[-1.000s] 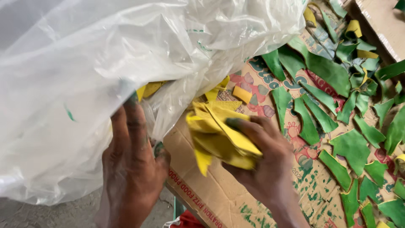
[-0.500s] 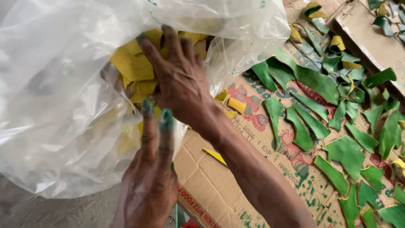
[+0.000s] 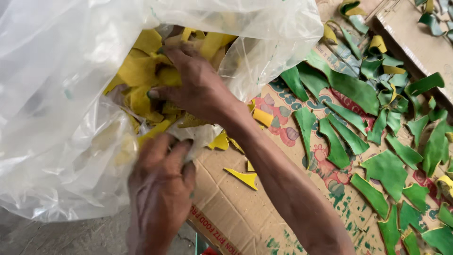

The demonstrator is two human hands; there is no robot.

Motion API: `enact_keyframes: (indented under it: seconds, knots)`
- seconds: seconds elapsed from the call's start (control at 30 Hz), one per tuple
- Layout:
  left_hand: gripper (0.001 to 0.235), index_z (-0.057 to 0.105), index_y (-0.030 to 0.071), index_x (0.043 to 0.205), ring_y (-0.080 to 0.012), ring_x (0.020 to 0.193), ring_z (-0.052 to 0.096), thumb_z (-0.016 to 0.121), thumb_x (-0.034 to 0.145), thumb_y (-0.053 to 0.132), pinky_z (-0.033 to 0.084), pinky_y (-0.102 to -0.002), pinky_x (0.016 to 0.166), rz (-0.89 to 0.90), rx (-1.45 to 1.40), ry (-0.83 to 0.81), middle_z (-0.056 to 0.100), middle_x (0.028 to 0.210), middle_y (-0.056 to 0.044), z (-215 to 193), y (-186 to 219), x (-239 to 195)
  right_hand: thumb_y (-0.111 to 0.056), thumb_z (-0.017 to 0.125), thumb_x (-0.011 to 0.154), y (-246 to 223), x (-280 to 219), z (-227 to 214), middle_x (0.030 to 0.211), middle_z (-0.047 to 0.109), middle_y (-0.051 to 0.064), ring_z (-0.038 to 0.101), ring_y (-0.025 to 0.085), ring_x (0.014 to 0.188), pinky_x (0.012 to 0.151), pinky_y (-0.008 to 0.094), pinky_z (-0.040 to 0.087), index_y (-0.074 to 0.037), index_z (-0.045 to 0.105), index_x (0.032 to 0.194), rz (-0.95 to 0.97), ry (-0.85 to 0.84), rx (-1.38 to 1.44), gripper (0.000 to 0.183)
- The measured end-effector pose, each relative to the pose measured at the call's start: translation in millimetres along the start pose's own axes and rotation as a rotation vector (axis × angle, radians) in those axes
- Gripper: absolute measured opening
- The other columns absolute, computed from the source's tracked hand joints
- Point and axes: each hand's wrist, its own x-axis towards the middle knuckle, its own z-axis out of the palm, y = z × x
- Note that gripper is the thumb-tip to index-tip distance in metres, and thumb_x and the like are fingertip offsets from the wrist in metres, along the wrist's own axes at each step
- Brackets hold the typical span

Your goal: The person repeatedly picks up yellow foam cutouts and applies green paint to their surfaces using a small cloth. Painted pieces are placed on a cardboard surface, and the person occasionally gathers and repositions them.

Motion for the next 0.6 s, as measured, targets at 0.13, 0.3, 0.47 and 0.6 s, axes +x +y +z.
enact_keyframes:
  seconds: [0.13, 0.3, 0.47, 0.6]
  knots:
    - [0.065, 0.066, -0.004, 0.13, -0.0346, 0.115, 0.055, 0.074, 0.066, 0.006, 0.05, -0.046, 0.097, 0.174, -0.07, 0.277, 0.06, 0.125, -0.017, -3, 4, -2, -0.007, 0.078, 0.092, -18, -44, -54, 0.134, 0.065, 0.016, 0.062, 0.033, 0.126, 0.107, 0.04, 0.051, -0.002, 0.065, 0.13, -0.172, 0.121, -0.099, 0.04]
    - [0.044, 0.067, 0.007, 0.131, -0.0291, 0.12, 0.062, 0.072, 0.088, 0.012, 0.053, -0.038, 0.102, 0.174, -0.406, -0.172, 0.064, 0.132, -0.012, 30, 17, -32, -0.016, 0.06, 0.101, -9, -105, -86, 0.126, 0.073, 0.009, 0.071, 0.028, 0.106, 0.096, 0.038, 0.055, -0.014, 0.072, 0.124, 0.737, 0.115, -0.302, 0.026]
    - [0.068, 0.038, -0.005, 0.152, -0.0442, 0.135, 0.044, 0.056, 0.087, -0.003, 0.04, -0.048, 0.108, 0.206, -0.121, -0.099, 0.04, 0.154, -0.03, 67, 16, -11, -0.033, 0.077, 0.086, 46, -132, -58, 0.157, 0.026, 0.028, 0.021, 0.045, 0.149, 0.117, 0.051, 0.025, 0.002, 0.035, 0.15, 0.338, -0.019, -0.345, 0.084]
    - [0.071, 0.032, -0.004, 0.153, -0.0456, 0.14, 0.04, 0.055, 0.086, 0.002, 0.033, -0.048, 0.113, 0.132, -0.209, -0.095, 0.04, 0.151, -0.027, 60, 18, -5, -0.037, 0.081, 0.088, 52, -143, -26, 0.161, 0.024, 0.022, 0.009, 0.049, 0.152, 0.121, 0.061, 0.016, -0.008, 0.042, 0.149, 0.232, -0.151, -0.585, 0.078]
